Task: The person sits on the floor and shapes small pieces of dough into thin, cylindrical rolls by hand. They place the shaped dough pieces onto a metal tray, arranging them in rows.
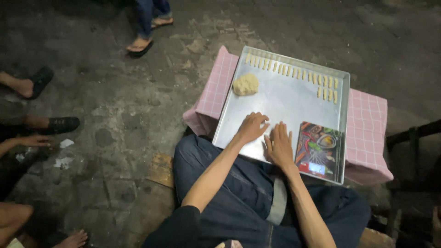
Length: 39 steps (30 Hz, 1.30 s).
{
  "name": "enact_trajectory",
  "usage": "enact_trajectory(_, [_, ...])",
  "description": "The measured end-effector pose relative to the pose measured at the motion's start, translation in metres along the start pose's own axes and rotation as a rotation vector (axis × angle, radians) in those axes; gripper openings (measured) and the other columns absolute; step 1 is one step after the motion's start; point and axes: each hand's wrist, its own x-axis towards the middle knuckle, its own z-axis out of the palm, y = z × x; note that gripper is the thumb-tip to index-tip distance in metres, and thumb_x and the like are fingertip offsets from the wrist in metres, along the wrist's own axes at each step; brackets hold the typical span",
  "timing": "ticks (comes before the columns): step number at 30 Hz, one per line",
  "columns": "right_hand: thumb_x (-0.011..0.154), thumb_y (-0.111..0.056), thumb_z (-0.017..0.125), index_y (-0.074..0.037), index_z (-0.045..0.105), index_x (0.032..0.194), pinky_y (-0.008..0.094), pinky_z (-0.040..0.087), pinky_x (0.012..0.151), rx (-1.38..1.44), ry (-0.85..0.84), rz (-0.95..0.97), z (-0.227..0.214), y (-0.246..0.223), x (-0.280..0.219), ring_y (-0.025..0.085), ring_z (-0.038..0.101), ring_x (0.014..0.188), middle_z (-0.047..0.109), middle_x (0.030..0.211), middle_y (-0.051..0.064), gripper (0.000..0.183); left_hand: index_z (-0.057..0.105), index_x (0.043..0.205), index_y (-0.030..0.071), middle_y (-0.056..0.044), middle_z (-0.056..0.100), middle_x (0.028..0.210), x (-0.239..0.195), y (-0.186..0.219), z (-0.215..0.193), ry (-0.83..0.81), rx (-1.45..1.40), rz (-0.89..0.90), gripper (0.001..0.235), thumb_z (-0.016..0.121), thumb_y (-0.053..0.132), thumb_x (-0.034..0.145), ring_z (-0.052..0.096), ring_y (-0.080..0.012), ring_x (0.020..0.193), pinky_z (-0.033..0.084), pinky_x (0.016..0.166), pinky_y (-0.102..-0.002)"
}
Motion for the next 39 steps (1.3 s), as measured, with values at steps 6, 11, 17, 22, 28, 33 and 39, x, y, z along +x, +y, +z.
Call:
enact_trajectory(6, [0.107,-0.051,0.042,0.007,0.046,0.15,0.053,0.041,0.115,-0.072,-0.038,0.075,0.005,0.006,-0.041,0.045,0.047,0.143,0.047,0.152,0.034,0.073,0.081,0.091,0.012,-0.015,0.072,0.086,0.007,-0.025,0.035,-0.177,0.039,0.034,0.011,0.074,0.02,0.088,0.068,-0.0358,0.088,0.055,0.087,-0.047])
enact_trajectory(11, [0.109,-0.06,0.026,0.001,0.037,0.157,0.054,0.026,0.123,-0.153,-0.203,0.122,0.005,0.003,-0.044,0.042,0.027,0.154,0.032,0.164,0.028,0.079,0.08,0.089,0.007,-0.017,0.072,0.085,-0.004,-0.006,0.016,-0.165,0.019,0.014,0.015,0.07,0.018,0.092,0.07,-0.0362,0.085,0.056,0.085,-0.047])
enact_trajectory(17, [0.106,-0.073,0.01,-0.006,0.021,0.165,0.054,0.005,0.13,-0.207,-0.388,0.165,0.005,0.014,-0.012,0.032,0.008,0.161,0.014,0.173,0.018,0.09,0.077,0.094,0.005,-0.017,0.071,0.089,-0.001,0.001,-0.01,-0.044,0.016,-0.016,0.021,0.063,0.019,0.097,0.07,-0.036,0.089,0.055,0.086,-0.047])
enact_trajectory(22, [0.108,-0.069,0.013,-0.001,0.018,0.165,0.057,0.002,0.129,-0.188,-0.305,0.135,0.011,0.018,0.035,0.033,0.006,0.162,0.012,0.173,0.021,0.088,0.075,0.102,0.007,-0.012,0.069,0.093,-0.005,0.001,-0.025,0.047,0.041,-0.03,0.023,0.061,0.024,0.1,0.068,-0.0329,0.095,0.054,0.089,-0.045])
enact_trajectory(28, [0.109,-0.063,0.017,0.001,0.019,0.165,0.058,0.0,0.13,-0.223,-0.124,0.15,0.039,0.042,0.1,0.036,0.008,0.161,0.015,0.172,0.026,0.085,0.074,0.107,0.007,-0.012,0.068,0.096,-0.005,-0.001,-0.026,0.052,-0.001,-0.053,0.023,0.06,0.024,0.102,0.068,-0.0315,0.097,0.053,0.091,-0.043])
enact_trajectory(33, [0.111,-0.059,0.022,0.006,0.02,0.164,0.061,-0.001,0.128,-0.179,-0.014,0.172,0.042,0.035,0.091,0.042,0.01,0.16,0.016,0.17,0.032,0.084,0.073,0.108,0.009,-0.01,0.067,0.095,-0.004,-0.003,-0.018,0.043,0.017,-0.061,0.023,0.061,0.026,0.1,0.067,-0.0302,0.098,0.053,0.091,-0.043])
enact_trajectory(39, [0.11,-0.064,0.013,0.005,0.017,0.164,0.06,-0.001,0.128,-0.114,-0.212,0.21,0.024,0.02,0.024,0.04,0.006,0.16,0.011,0.171,0.03,0.087,0.073,0.111,0.011,-0.009,0.066,0.098,0.0,-0.007,0.005,0.007,0.067,0.006,0.022,0.061,0.026,0.1,0.066,-0.0295,0.101,0.051,0.092,-0.042])
